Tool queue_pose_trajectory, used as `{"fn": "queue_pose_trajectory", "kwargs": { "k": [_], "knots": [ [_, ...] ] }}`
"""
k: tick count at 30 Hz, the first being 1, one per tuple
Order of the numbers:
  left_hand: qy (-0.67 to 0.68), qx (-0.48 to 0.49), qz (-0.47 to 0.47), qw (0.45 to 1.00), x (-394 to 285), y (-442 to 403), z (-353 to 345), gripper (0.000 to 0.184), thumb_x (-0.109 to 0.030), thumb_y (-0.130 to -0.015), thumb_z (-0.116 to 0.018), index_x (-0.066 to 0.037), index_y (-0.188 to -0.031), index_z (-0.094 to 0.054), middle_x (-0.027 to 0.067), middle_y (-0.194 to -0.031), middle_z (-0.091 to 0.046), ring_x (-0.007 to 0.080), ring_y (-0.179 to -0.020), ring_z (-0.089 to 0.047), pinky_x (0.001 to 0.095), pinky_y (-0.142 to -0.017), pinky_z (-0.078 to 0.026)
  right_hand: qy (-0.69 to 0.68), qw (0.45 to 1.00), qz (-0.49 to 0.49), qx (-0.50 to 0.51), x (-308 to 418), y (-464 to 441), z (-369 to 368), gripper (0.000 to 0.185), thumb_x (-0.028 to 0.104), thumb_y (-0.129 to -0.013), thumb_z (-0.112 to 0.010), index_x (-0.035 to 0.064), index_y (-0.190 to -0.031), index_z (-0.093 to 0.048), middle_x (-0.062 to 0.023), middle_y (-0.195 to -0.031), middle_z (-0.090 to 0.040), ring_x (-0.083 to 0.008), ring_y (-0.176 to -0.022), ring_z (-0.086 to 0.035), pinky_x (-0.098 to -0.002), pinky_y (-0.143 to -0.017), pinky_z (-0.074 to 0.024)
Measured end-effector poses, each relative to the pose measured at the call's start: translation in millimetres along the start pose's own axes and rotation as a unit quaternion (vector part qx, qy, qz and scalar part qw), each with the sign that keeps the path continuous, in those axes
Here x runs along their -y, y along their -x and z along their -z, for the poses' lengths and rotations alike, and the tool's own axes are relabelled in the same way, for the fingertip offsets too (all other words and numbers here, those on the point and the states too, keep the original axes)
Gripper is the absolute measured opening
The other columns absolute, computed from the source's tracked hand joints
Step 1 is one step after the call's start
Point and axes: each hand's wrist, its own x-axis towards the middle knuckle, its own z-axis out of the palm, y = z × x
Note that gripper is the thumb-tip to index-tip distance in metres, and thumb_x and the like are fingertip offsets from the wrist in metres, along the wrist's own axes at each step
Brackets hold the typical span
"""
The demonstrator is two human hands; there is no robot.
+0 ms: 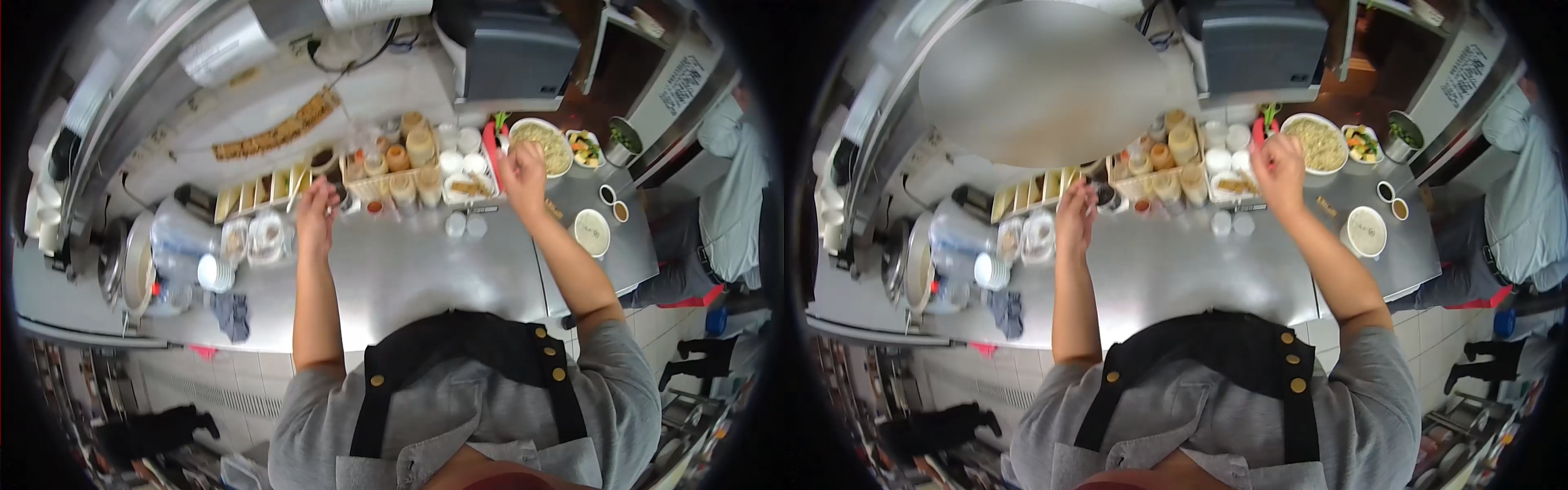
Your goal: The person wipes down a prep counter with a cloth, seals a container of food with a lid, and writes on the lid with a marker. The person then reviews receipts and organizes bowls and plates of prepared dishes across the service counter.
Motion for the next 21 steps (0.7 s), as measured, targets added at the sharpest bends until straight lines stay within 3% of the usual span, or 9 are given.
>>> {"fn": "queue_pose_trajectory", "kwargs": {
  "k": [1,3,5,7,10,13,14,16,21],
  "knots": [
    [0.007,0.028,-0.002,1.0,-2.2,3.9,-3.6,0.037,-0.023,-0.096,-0.06,-0.009,-0.129,-0.053,-0.0004,-0.106,-0.063,0.0083,-0.088,-0.057,0.0246,-0.076,-0.044,-0.026,0.996,0.08,-0.024,23.8,-9.6,11.4,0.025,0.007,-0.076,-0.074,0.0034,-0.064,-0.052,-0.0123,-0.076,-0.06,-0.0316,-0.082,-0.056,-0.0368,-0.073,-0.0424],
    [0.014,0.057,-0.015,0.998,-7.5,8.6,-15.3,0.036,-0.023,-0.096,-0.06,-0.009,-0.129,-0.053,-0.0008,-0.107,-0.062,0.0078,-0.089,-0.057,0.0242,-0.076,-0.044,-0.118,0.979,0.164,-0.027,74.5,-33.0,25.5,0.02,0.003,-0.074,-0.075,0.0036,-0.08,-0.057,-0.0124,-0.089,-0.061,-0.0302,-0.089,-0.057,-0.036,-0.078,-0.0442],
    [0.035,0.102,-0.032,0.994,-15.8,9.7,-35.4,0.036,-0.021,-0.096,-0.06,-0.009,-0.129,-0.052,-0.0009,-0.107,-0.062,0.0078,-0.09,-0.057,0.024,-0.077,-0.044,-0.286,0.944,0.141,-0.085,137.1,-73.1,26.6,0.045,0.004,-0.074,-0.077,0.0032,-0.111,-0.05,-0.0151,-0.109,-0.058,-0.0262,-0.095,-0.058,-0.0349,-0.084,-0.0463],
    [0.033,0.118,-0.068,0.99,-37.7,17.8,-65.2,0.036,-0.019,-0.096,-0.06,-0.008,-0.129,-0.052,-0.0004,-0.106,-0.062,0.0083,-0.09,-0.057,0.0239,-0.077,-0.045,-0.282,0.95,0.11,-0.081,175.2,-112.2,37.4,0.075,0.006,-0.078,-0.075,0.0025,-0.135,-0.026,-0.0133,-0.123,-0.055,-0.0223,-0.115,-0.05,-0.0349,-0.088,-0.0422],
    [0.055,0.155,-0.108,0.98,-48.3,27.1,-97.0,0.034,-0.017,-0.096,-0.06,-0.007,-0.127,-0.052,0.0006,-0.106,-0.063,0.0096,-0.091,-0.058,0.0236,-0.077,-0.046,-0.307,0.951,0.022,-0.036,201.8,-150.9,33.6,0.075,0.008,-0.082,-0.072,0.0011,-0.137,-0.02,-0.0153,-0.121,-0.059,-0.0215,-0.11,-0.053,-0.0349,-0.09,-0.0415],
    [0.168,0.281,-0.017,0.945,-47.1,34.3,-108.6,0.029,-0.017,-0.097,-0.059,-0.007,-0.124,-0.055,0.0009,-0.104,-0.063,0.0101,-0.091,-0.058,0.0235,-0.076,-0.045,-0.333,0.942,0.026,0.022,200.5,-166.9,28.0,0.071,0.007,-0.084,-0.066,-0.0002,-0.136,-0.018,-0.0161,-0.115,-0.062,-0.0185,-0.103,-0.056,-0.0325,-0.09,-0.0422],
    [0.167,0.278,-0.02,0.946,-45.0,36.8,-107.4,0.029,-0.017,-0.097,-0.059,-0.007,-0.124,-0.055,0.0009,-0.104,-0.063,0.0101,-0.091,-0.058,0.0235,-0.076,-0.045,-0.337,0.941,0.028,0.023,197.4,-168.1,24.2,0.071,0.007,-0.084,-0.066,-0.0002,-0.136,-0.018,-0.0161,-0.115,-0.062,-0.0185,-0.103,-0.056,-0.0325,-0.09,-0.0422],
    [0.127,0.254,0.029,0.958,-39.0,44.3,-105.7,0.027,-0.018,-0.098,-0.057,-0.008,-0.123,-0.055,0.0014,-0.103,-0.063,0.01,-0.089,-0.058,0.0236,-0.075,-0.046,-0.302,0.953,0.029,0.02,187.4,-168.2,18.1,0.071,0.009,-0.081,-0.063,-0.0016,-0.134,-0.017,-0.017,-0.098,-0.066,-0.0179,-0.08,-0.058,-0.0318,-0.075,-0.0474],
    [0.132,0.257,0.044,0.956,-27.9,46.8,-88.8,0.026,-0.018,-0.098,-0.056,-0.008,-0.122,-0.055,0.0018,-0.103,-0.063,0.0099,-0.087,-0.059,0.0236,-0.073,-0.046,-0.296,0.954,0.048,0.023,181.9,-171.6,15.8,0.067,0.009,-0.081,-0.063,-0.0016,-0.132,-0.021,-0.0166,-0.098,-0.065,-0.0179,-0.075,-0.056,-0.0318,-0.072,-0.0465]
  ]
}}
